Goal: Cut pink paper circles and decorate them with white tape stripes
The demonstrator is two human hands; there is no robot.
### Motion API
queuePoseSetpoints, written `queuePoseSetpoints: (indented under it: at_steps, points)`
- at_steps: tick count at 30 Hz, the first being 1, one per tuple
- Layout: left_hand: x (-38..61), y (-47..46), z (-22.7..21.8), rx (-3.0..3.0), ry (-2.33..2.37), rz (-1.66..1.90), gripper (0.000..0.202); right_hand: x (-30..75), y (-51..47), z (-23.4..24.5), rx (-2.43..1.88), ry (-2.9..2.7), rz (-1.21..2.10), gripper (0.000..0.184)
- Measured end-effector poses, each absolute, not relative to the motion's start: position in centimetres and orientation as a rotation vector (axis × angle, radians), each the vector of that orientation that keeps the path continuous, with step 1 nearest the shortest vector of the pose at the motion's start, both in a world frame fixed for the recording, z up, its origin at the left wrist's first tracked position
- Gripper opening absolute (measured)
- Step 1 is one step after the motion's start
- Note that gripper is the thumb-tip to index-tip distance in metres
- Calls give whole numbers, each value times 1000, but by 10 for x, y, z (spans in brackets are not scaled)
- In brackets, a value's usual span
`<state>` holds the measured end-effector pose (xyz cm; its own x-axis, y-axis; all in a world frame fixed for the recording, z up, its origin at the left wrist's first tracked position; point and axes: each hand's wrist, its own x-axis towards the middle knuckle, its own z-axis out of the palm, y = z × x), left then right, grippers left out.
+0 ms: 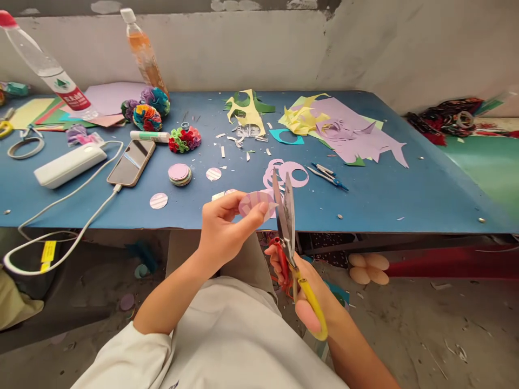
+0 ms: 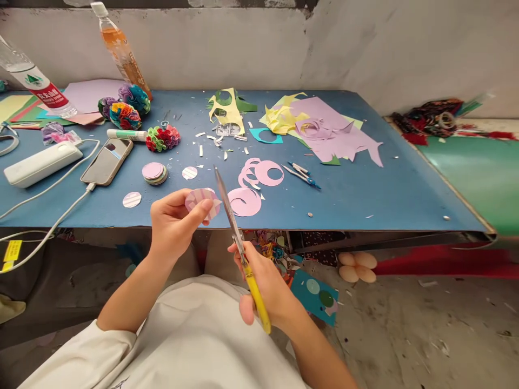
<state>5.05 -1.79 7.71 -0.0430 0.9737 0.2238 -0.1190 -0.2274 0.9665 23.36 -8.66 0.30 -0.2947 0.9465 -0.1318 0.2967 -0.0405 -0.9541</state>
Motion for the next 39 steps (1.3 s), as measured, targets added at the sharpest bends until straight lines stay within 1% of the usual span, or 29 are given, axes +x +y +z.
queuePoseSetpoints:
  at_steps: [2, 3, 5, 10, 14, 16, 20, 22, 28, 33, 39]
  points:
    - [49, -20, 76, 1272, 1053, 1467, 36, 229, -85, 7, -1311, -1683, 1331, 92]
    - [48, -21, 76, 1278, 1067, 1475, 37, 227, -83, 8, -1320, -1698, 1319, 93]
    - [46, -22, 76, 1294, 1095, 1492, 39, 224, -80, 9, -1347, -1715, 1294, 91]
    - [42, -21, 78, 1296, 1115, 1550, 38, 220, -77, 6, -1373, -1772, 1235, 79]
    - [40, -21, 78, 1292, 1144, 1560, 37, 219, -77, 4, -1367, -1811, 1200, 77]
    - [40, -21, 78, 1293, 1161, 1563, 37, 218, -77, 4, -1365, -1819, 1188, 82]
    - [40, -22, 77, 1319, 1156, 1581, 38, 218, -78, 7, -1325, -1874, 1132, 105]
    - [40, -22, 77, 1334, 1150, 1583, 40, 218, -79, 9, -1281, -1928, 1100, 110]
    - [42, -21, 77, 1389, 1165, 1619, 40, 221, -78, 6, -1284, -2006, 1046, 115]
    - [42, -22, 76, 1412, 1140, 1618, 38, 220, -79, 4, -1304, -2037, 991, 114]
    - [44, -22, 75, 1414, 1060, 1630, 37, 218, -78, 3, -1293, -1939, 1085, 118]
